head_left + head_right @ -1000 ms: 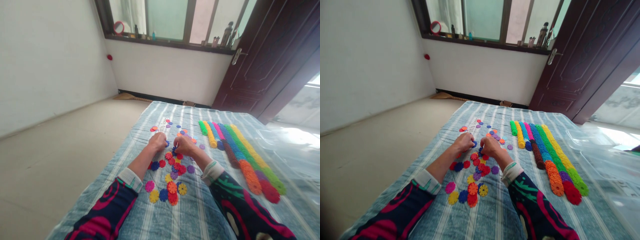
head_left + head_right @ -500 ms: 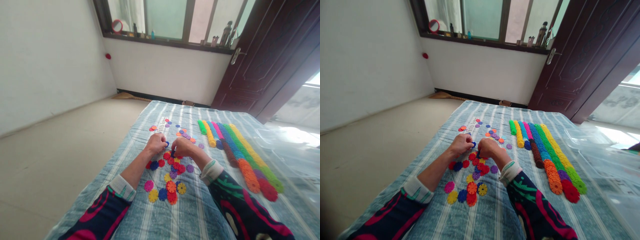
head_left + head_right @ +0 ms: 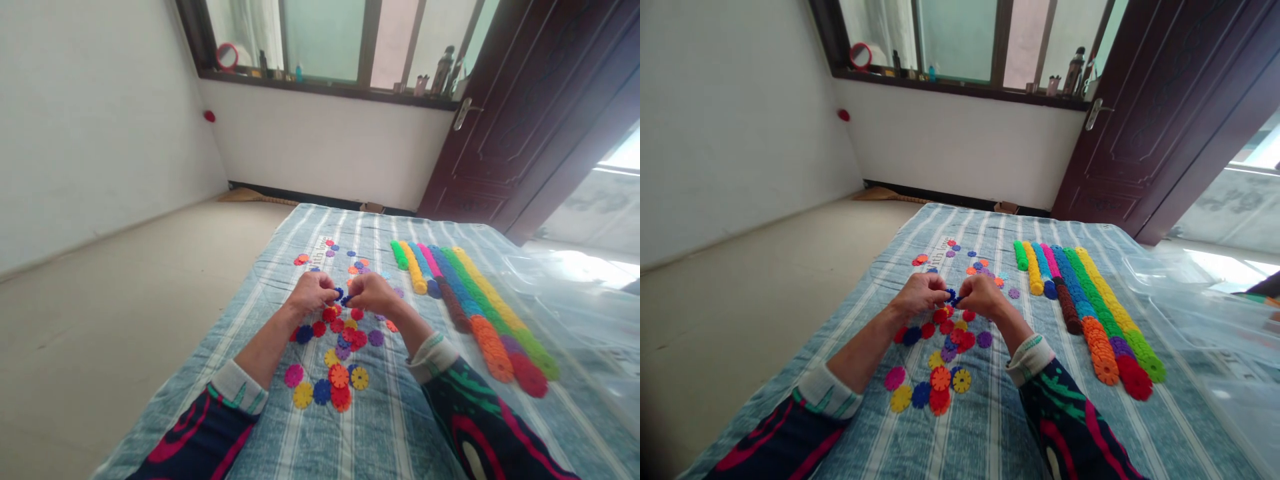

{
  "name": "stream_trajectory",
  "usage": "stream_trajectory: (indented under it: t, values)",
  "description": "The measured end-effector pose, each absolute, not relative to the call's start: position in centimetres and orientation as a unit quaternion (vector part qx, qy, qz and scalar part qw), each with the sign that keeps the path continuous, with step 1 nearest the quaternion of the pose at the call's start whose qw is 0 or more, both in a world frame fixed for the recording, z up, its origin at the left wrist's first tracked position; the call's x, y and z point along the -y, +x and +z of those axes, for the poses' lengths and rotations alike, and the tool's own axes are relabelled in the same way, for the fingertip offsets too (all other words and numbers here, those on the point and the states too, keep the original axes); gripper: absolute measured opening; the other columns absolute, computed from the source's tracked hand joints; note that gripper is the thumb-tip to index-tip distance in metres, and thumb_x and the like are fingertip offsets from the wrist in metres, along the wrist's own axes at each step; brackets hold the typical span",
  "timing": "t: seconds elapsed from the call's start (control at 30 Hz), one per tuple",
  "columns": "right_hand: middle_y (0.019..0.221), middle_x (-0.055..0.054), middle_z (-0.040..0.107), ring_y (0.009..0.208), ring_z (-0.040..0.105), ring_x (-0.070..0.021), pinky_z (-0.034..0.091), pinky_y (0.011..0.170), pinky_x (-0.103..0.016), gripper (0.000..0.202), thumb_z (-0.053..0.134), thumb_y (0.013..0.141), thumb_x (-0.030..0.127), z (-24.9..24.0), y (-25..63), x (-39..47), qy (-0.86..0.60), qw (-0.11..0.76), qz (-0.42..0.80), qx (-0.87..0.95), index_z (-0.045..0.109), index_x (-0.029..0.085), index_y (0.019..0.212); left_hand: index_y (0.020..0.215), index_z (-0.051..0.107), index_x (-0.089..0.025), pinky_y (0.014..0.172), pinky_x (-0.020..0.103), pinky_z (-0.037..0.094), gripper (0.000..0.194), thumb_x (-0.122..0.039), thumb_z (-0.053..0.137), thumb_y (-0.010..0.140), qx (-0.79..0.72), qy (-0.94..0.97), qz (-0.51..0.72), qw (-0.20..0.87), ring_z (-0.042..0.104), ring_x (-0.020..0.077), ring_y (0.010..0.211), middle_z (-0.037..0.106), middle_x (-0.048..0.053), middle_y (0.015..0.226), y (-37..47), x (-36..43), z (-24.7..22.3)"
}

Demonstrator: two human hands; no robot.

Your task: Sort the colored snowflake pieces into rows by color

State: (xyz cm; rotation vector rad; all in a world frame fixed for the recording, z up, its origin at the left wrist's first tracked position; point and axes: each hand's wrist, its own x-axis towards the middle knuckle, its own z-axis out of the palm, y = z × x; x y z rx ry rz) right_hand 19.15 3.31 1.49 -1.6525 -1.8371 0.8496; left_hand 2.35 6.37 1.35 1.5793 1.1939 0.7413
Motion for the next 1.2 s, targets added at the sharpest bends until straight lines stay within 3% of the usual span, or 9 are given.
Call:
stream_trajectory:
  t: [0.2, 0.33, 0.47, 0.73, 0.93, 1.03, 1.2]
  values:
    - [0.047, 0.007, 0.054, 0.043, 0.049, -0.0082, 0.037, 0.044, -0.020, 0.011, 0.069, 0.059, 0.015, 0.0, 19.8, -2.1, -0.580, 0.400, 0.437, 0.560, 0.061, 0.016, 0.067, 0.066, 0.060, -0.014, 0.052, 0.023, 0.048, 0.017, -0.014, 0.072, 0.056, -0.439, 0.619, 0.260, 0.597, 0.065, 0.0151, 0.056, 0.063, -0.002, 0.053, 2.6, -5.6, 2.0]
    - [0.050, 0.007, 0.057, 0.046, 0.052, -0.0088, 0.038, 0.046, -0.019, 0.019, 0.067, 0.059, 0.012, -0.2, 19.8, -1.3, -0.563, 0.415, 0.475, 0.534, 0.067, 0.016, 0.078, 0.066, 0.059, -0.014, 0.055, 0.025, 0.049, 0.019, -0.017, 0.074, 0.054, -0.431, 0.630, 0.228, 0.604, 0.065, 0.0152, 0.056, 0.064, -0.002, 0.054, 3.0, -5.3, 2.2]
    - [0.049, 0.006, 0.055, 0.046, 0.046, -0.0068, 0.035, 0.046, -0.019, 0.008, 0.067, 0.058, 0.012, 0.1, 20.2, -0.6, -0.547, 0.433, 0.463, 0.546, 0.069, 0.015, 0.065, 0.067, 0.061, -0.014, 0.054, 0.024, 0.048, 0.020, -0.018, 0.076, 0.054, -0.429, 0.649, 0.210, 0.592, 0.063, 0.0137, 0.054, 0.067, -0.001, 0.057, 3.3, -5.0, 2.5]
    - [0.055, 0.005, 0.056, 0.052, 0.048, -0.0078, 0.035, 0.050, -0.019, 0.010, 0.065, 0.061, 0.011, 1.0, 21.1, 0.9, -0.496, 0.472, 0.428, 0.589, 0.070, 0.015, 0.068, 0.079, 0.065, -0.013, 0.067, 0.027, 0.054, 0.029, -0.036, 0.076, 0.065, -0.361, 0.612, 0.201, 0.674, 0.070, 0.0182, 0.071, 0.073, 0.006, 0.072, 3.6, -5.0, 1.4]
    - [0.056, 0.004, 0.055, 0.055, 0.049, -0.0079, 0.034, 0.052, -0.018, 0.016, 0.058, 0.074, 0.013, 1.7, 21.5, 2.5, -0.533, 0.398, 0.318, 0.676, 0.072, 0.017, 0.068, 0.073, 0.063, -0.013, 0.061, 0.026, 0.053, 0.031, -0.035, 0.079, 0.060, -0.356, 0.601, 0.202, 0.687, 0.069, 0.0173, 0.062, 0.071, 0.005, 0.065, 4.6, -4.0, 1.4]
    - [0.063, 0.002, 0.062, 0.059, 0.055, -0.0098, 0.038, 0.056, -0.019, 0.014, 0.060, 0.074, 0.012, 2.1, 23.7, 2.7, -0.564, 0.355, 0.287, 0.688, 0.073, 0.017, 0.076, 0.072, 0.062, -0.013, 0.055, 0.025, 0.050, 0.029, -0.037, 0.077, 0.062, -0.368, 0.627, 0.180, 0.663, 0.066, 0.0157, 0.056, 0.071, 0.005, 0.063, 5.1, -3.3, 1.9]
    - [0.078, -0.003, 0.069, 0.077, 0.060, -0.0144, 0.040, 0.070, -0.022, 0.017, 0.057, 0.080, 0.015, 3.0, 31.0, 1.9, -0.695, 0.223, 0.063, 0.681, 0.074, 0.018, 0.076, 0.064, 0.062, -0.014, 0.043, 0.021, 0.040, 0.028, -0.041, 0.069, 0.068, -0.416, 0.683, 0.216, 0.561, 0.053, 0.0094, 0.042, 0.063, 0.001, 0.049, 4.6, -4.1, 2.8]
